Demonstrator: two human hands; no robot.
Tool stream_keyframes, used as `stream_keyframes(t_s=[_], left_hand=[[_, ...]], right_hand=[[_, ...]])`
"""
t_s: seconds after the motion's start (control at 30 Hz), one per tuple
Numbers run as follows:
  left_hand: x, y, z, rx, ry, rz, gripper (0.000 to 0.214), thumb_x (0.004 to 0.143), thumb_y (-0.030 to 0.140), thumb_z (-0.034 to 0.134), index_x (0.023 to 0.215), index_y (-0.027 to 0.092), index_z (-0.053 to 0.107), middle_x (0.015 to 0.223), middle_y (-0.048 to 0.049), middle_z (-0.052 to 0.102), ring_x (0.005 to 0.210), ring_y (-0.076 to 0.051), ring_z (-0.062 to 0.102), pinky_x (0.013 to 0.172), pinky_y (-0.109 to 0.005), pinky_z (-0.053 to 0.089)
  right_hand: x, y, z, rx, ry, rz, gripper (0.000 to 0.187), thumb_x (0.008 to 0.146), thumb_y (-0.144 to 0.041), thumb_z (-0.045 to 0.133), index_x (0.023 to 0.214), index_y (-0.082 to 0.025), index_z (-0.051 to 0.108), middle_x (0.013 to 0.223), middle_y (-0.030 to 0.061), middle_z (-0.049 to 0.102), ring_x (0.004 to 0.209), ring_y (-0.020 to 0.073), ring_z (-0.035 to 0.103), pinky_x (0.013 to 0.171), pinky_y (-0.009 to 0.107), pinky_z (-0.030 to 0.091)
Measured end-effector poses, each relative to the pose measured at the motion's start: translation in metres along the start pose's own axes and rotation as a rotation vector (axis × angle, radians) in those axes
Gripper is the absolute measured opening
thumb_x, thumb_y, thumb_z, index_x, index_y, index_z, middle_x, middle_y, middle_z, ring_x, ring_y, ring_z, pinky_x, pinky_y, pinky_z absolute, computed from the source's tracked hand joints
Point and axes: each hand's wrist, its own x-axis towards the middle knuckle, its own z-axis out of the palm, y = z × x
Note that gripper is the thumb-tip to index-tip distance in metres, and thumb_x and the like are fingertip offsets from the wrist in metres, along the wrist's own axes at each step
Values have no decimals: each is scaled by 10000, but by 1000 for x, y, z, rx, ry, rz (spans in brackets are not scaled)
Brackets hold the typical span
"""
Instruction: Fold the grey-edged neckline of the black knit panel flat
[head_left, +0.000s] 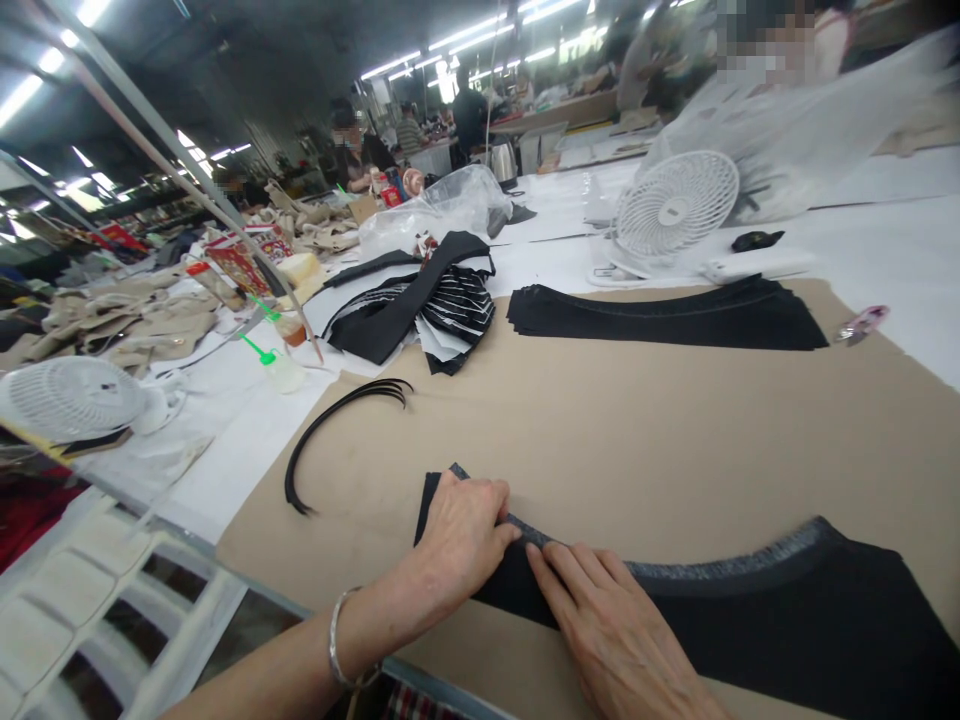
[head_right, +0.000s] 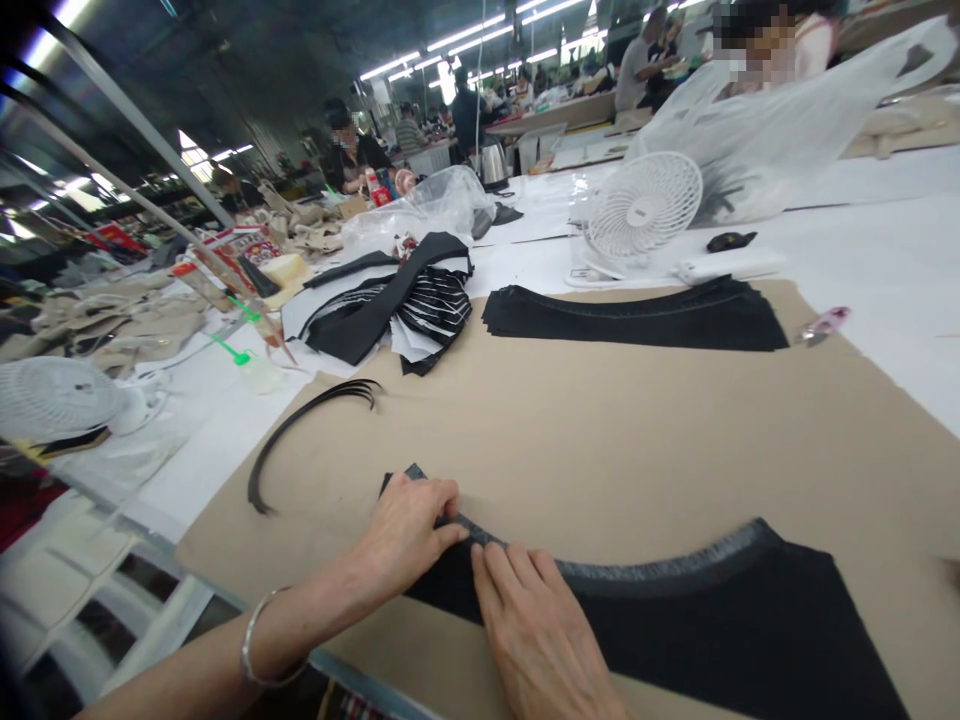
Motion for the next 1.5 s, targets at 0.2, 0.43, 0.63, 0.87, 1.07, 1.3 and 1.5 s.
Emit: stream_keyframes(t_s=[0.2, 0.43, 0.63, 0.87, 1.07, 1.3, 1.5], left_hand=[[-4, -19, -17, -77, 43, -75, 65, 782, 253, 637, 742, 208, 613, 786, 0, 688, 831, -204, 609, 821, -360, 305], [0, -42, -28, -205, 16, -140, 69, 759, 172, 595, 740, 225, 634, 637, 38, 603, 636, -136, 547, 605, -243, 321], [3, -48, -22, -243, 33, -131, 93, 747, 142, 580, 727, 216, 631, 651, 37, 580, 635, -126, 519, 615, -238, 324], [4, -49, -19, -271, 71, -128, 84, 753, 139, 576, 765, 206, 627, 672, 30, 574, 655, -134, 520, 635, -242, 352], [4, -50, -16, -300, 99, -122, 82, 767, 130, 577, 783, 204, 609, 671, 38, 572, 653, -130, 529, 636, -237, 368], [5, -52, -12, -315, 114, -125, 82, 764, 115, 592, 763, 198, 592, 679, 40, 565, 663, -126, 523, 637, -233, 363], [5, -53, -11, -320, 120, -138, 93, 761, 108, 603, 758, 198, 577, 667, 44, 540, 658, -124, 512, 622, -232, 353]], right_hand=[[0, 2, 1, 3, -45, -5, 522, 637, -35, 526, 1153, -103, 565, 964, 53, 618, 813, 198, 514, 754, 348, 392], [0, 3, 6, -13, -17, -12, 573, 598, -37, 495, 1163, -118, 549, 969, 63, 620, 829, 205, 522, 743, 353, 397], [2, 3, 5, -30, 25, -16, 546, 593, -62, 485, 1131, -121, 557, 960, 53, 628, 832, 205, 526, 771, 368, 395], [2, 3, 7, -30, 30, -16, 561, 583, -56, 479, 1134, -127, 554, 969, 48, 634, 817, 200, 521, 760, 367, 386], [4, 3, 5, -29, 33, -20, 562, 587, -48, 478, 1138, -128, 552, 944, 40, 630, 816, 198, 513, 760, 363, 377], [4, 3, 5, -39, 36, -23, 584, 562, -31, 472, 1135, -120, 547, 942, 39, 632, 803, 195, 510, 759, 367, 366], [3, 4, 5, -44, 42, -33, 584, 569, -18, 470, 1139, -126, 538, 935, 33, 633, 791, 189, 510, 757, 362, 366]])
